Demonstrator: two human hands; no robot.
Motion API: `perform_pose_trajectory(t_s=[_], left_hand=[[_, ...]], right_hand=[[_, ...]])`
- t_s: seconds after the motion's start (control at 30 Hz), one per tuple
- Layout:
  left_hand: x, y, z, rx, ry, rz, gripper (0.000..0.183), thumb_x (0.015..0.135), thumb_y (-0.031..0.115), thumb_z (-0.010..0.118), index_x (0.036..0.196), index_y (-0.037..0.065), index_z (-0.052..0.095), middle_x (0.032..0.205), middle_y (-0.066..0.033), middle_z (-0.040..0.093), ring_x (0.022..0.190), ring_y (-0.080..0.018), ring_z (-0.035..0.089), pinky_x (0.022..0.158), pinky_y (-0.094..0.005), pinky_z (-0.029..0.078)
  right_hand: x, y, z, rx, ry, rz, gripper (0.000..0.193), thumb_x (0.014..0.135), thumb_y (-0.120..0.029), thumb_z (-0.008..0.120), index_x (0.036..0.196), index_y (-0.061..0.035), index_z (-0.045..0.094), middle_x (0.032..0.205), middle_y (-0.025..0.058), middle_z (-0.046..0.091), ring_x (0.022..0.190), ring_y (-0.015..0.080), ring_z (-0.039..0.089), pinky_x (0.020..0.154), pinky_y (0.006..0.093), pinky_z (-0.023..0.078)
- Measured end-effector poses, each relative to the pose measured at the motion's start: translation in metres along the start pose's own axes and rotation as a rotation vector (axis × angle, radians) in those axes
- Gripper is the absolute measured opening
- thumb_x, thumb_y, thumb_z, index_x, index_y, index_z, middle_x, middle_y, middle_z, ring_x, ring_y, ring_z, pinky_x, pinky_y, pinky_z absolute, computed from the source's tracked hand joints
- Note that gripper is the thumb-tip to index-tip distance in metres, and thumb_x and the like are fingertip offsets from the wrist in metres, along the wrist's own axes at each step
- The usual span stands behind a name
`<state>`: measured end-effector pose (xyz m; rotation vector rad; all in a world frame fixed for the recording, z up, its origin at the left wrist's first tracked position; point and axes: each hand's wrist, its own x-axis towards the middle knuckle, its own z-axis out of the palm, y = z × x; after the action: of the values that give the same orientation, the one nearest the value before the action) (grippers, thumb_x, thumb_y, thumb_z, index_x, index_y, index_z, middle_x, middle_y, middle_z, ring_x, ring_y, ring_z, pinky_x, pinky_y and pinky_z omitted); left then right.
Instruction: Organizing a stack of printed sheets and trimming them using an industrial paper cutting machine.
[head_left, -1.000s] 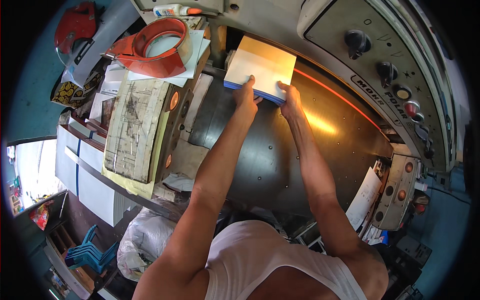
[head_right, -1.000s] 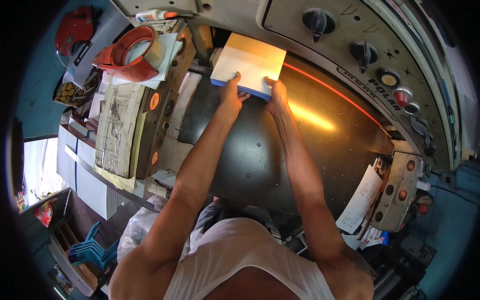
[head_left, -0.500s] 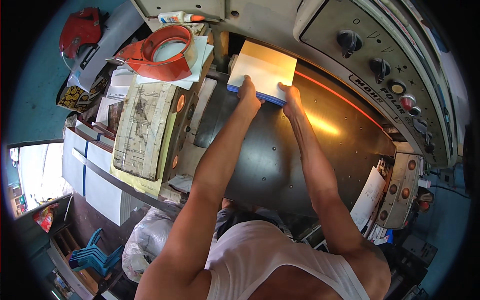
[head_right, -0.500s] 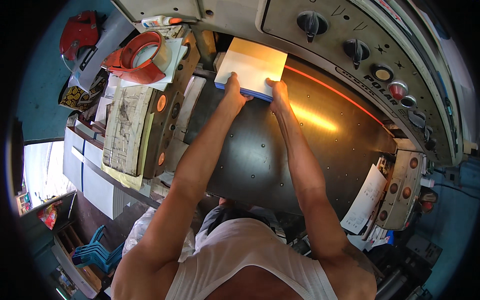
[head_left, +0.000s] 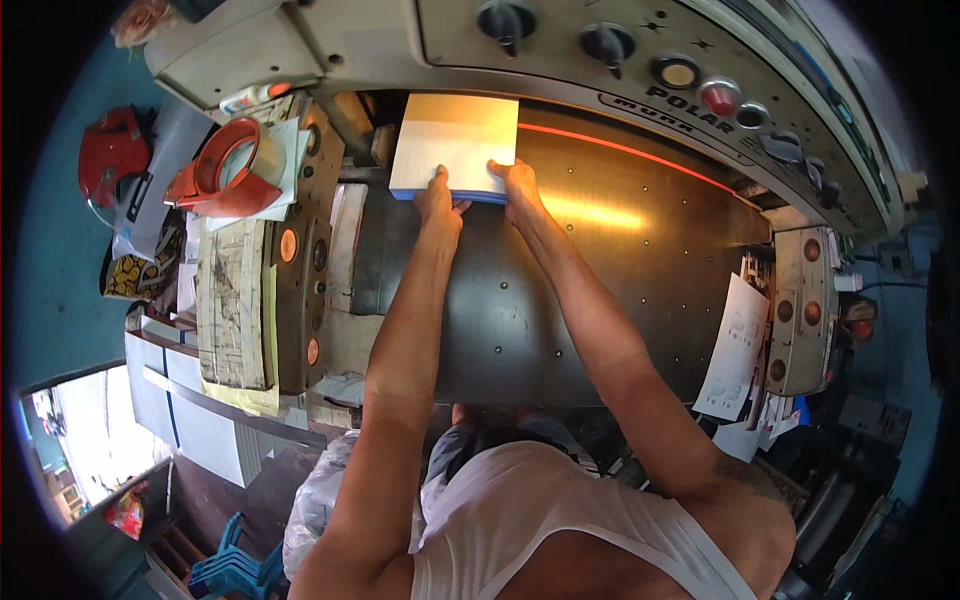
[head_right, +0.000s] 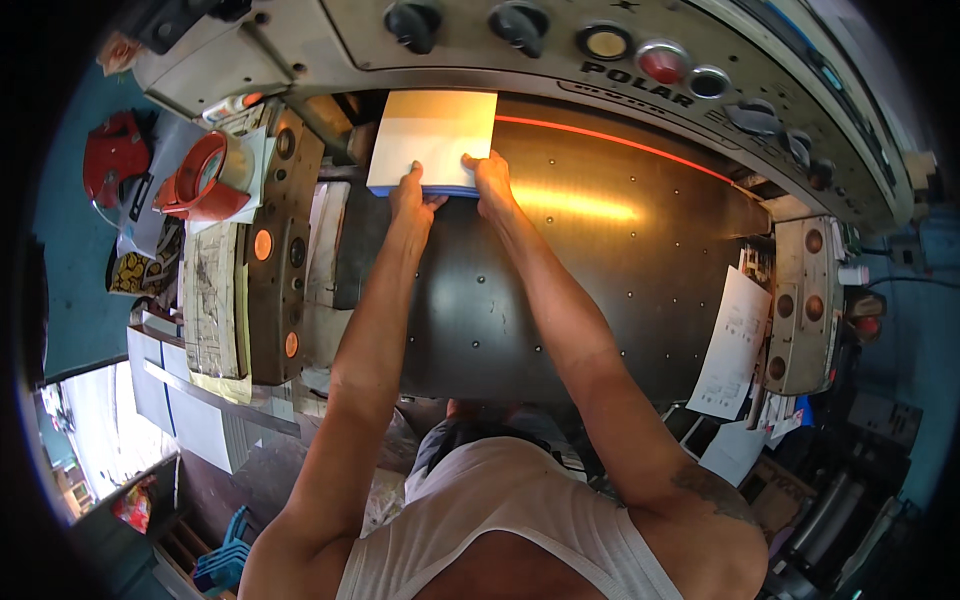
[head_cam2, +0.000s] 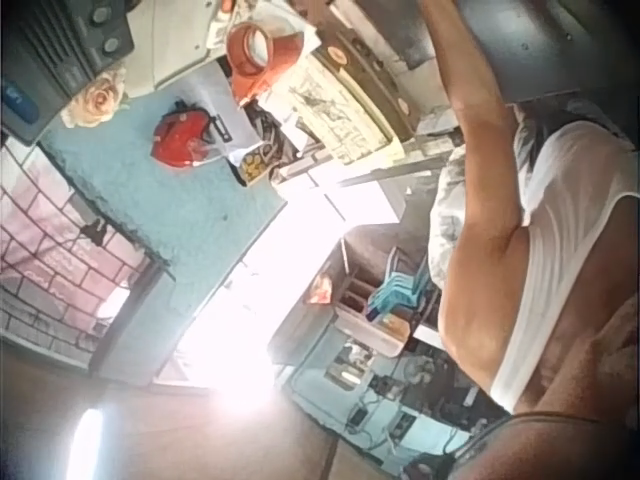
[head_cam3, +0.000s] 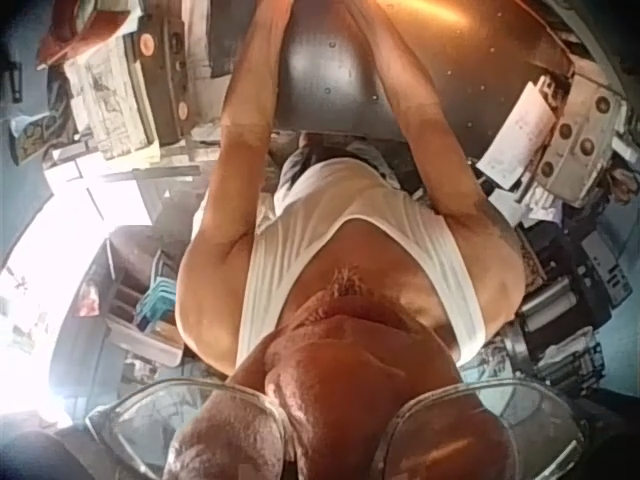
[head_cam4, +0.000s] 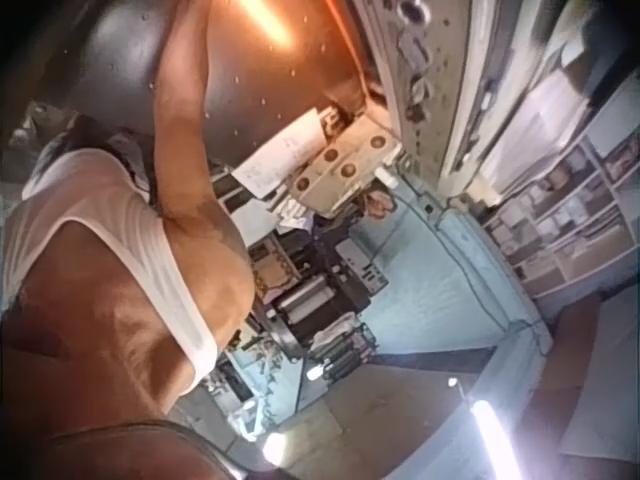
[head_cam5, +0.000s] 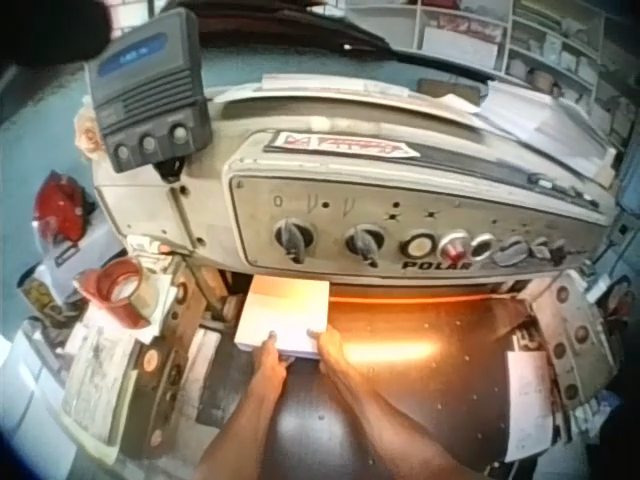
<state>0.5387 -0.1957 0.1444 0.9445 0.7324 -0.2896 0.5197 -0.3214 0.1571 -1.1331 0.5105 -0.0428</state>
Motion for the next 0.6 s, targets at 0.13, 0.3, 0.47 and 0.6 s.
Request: perform_pose_trajectory(t_s=[0.13,0.3,0.47,0.6], left_hand=[[-0.017,-0.026,0.006,0.002,0.019,-0.014,0.039,0.094,0.028,0.066,0.124,0.005,0.055,0.109,-0.0153,0.062,0.089,-0.0295,0.061,0.077,-0.0499,0.051],[-0.018,-0.039,0.034,-0.008,-0.025,-0.039,0.04,0.096,0.028,0.064,0.128,0.007,0.053,0.116,-0.0165,0.06,0.099,-0.0324,0.06,0.084,-0.0541,0.049],[-0.023,-0.054,0.057,-0.066,-0.003,-0.048,0.041,0.096,0.027,0.064,0.127,0.004,0.052,0.12,-0.0184,0.058,0.103,-0.0342,0.059,0.084,-0.056,0.049],[-0.015,-0.047,0.055,-0.058,-0.056,-0.108,0.034,0.1,0.026,0.057,0.129,0.01,0.051,0.123,-0.017,0.058,0.107,-0.0352,0.058,0.083,-0.0569,0.047]], right_hand=[[-0.013,-0.002,-0.03,0.016,0.001,0.05,0.033,0.088,-0.006,0.061,0.119,0.0059,0.059,0.112,0.0184,0.066,0.099,0.0264,0.062,0.09,0.0372,0.047],[-0.013,-0.026,-0.052,0.021,0.03,0.026,0.032,0.089,-0.006,0.061,0.118,0.0068,0.059,0.11,0.0188,0.067,0.099,0.0265,0.063,0.089,0.0371,0.049],[-0.001,-0.043,-0.076,0.011,0.002,0.071,0.028,0.088,-0.006,0.064,0.111,0.0102,0.06,0.104,0.0212,0.067,0.09,0.0271,0.065,0.082,0.0382,0.052],[0.004,-0.041,-0.077,0.017,0.006,0.11,0.027,0.088,-0.005,0.065,0.108,0.0123,0.06,0.102,0.0224,0.067,0.088,0.0271,0.066,0.079,0.0384,0.053]])
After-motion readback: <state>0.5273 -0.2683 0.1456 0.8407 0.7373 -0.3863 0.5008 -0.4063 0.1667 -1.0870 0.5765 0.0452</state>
